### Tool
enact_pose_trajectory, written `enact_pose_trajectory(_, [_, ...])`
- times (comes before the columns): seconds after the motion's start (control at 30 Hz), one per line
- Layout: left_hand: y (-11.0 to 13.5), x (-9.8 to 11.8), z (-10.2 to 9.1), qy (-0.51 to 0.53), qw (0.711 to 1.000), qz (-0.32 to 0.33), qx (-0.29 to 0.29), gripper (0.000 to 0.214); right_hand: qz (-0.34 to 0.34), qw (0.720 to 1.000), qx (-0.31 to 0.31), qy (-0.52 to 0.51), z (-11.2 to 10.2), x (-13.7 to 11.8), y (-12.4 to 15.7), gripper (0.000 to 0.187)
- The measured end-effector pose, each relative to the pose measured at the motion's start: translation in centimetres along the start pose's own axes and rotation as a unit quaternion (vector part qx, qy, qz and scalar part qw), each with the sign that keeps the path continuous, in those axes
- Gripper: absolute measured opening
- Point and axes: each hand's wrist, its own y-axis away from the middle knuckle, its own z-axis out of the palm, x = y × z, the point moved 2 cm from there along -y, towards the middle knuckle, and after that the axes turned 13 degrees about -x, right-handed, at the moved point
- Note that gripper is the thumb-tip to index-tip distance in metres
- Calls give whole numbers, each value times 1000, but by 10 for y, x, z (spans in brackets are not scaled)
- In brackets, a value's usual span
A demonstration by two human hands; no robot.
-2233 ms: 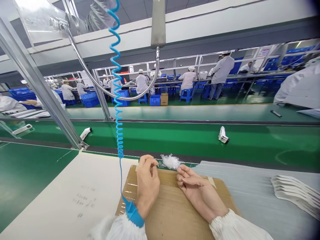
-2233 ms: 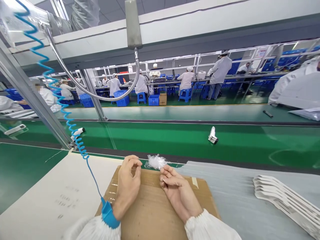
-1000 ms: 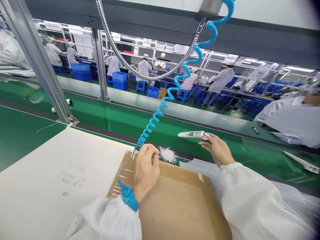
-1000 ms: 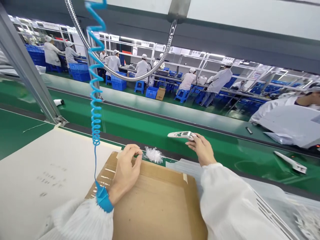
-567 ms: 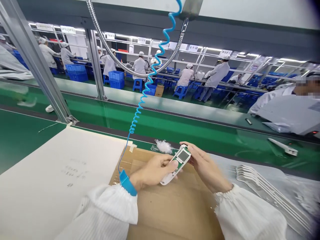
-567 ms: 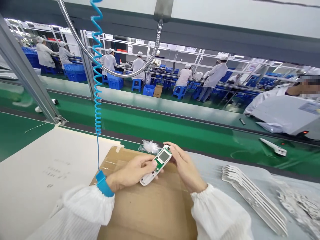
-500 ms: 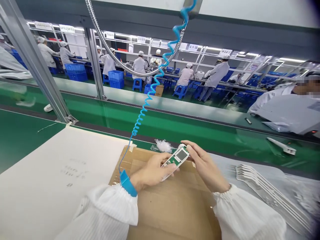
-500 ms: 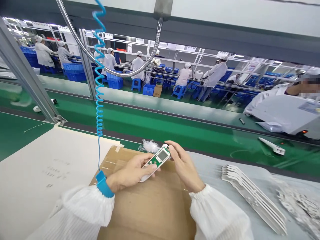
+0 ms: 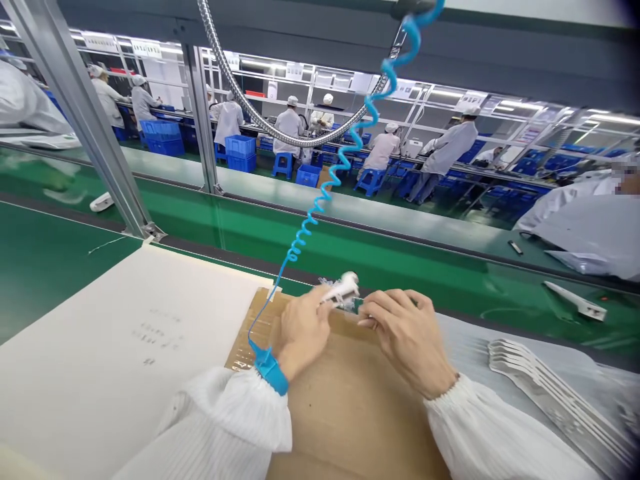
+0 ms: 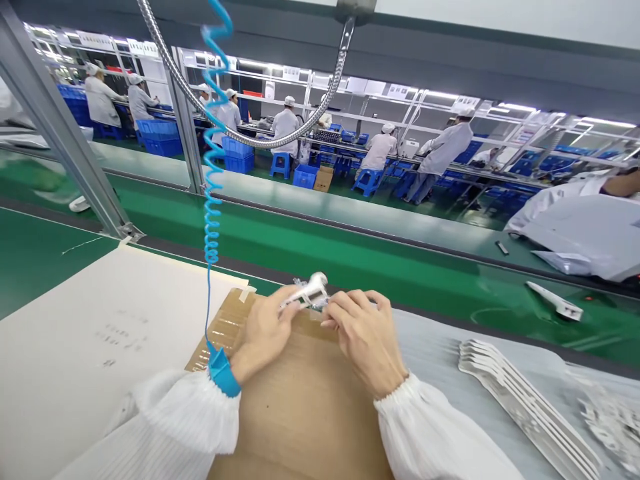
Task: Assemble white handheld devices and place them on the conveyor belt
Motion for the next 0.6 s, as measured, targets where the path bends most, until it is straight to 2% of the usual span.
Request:
enact_pose_trajectory(0.07, [-6, -11, -8, 48, 994, -76, 62, 30, 21, 998, -26, -53, 11, 3, -4, 20])
enact_pose_trajectory(0.17, [-14, -26, -16, 168, 971, -148, 83, 28, 155, 980, -72, -106, 39, 18, -13, 16])
enact_pose_trajectory(0.23, [-16, -30, -18, 232, 958, -150, 76, 29, 223, 963, -107, -109, 59, 29, -19, 16])
enact_pose_trajectory(0.33, [-15, -26, -17, 264, 953, -138, 63, 34, 241, 956, -136, -99, 71, 41, -19, 8])
enact_pose_trajectory(0.4, [-13, -21, -17, 273, 951, -133, 54, 38, 245, 954, -143, -92, 64, 50, -7, 9])
enact_pose_trajectory(0.47, [-11, -14, -18, 280, 950, -132, 46, 40, 264, 950, -147, -76, 45, 63, 15, 13])
enact_pose_trajectory(0.53, [-9, -9, -18, 288, 948, -129, 38, 41, 306, 940, -146, -48, 22, 83, 49, 15])
enact_pose_trajectory(0.6, [-8, -6, -16, 297, 947, -118, 27, 42, 374, 915, -150, -5, 2, 109, 90, 16])
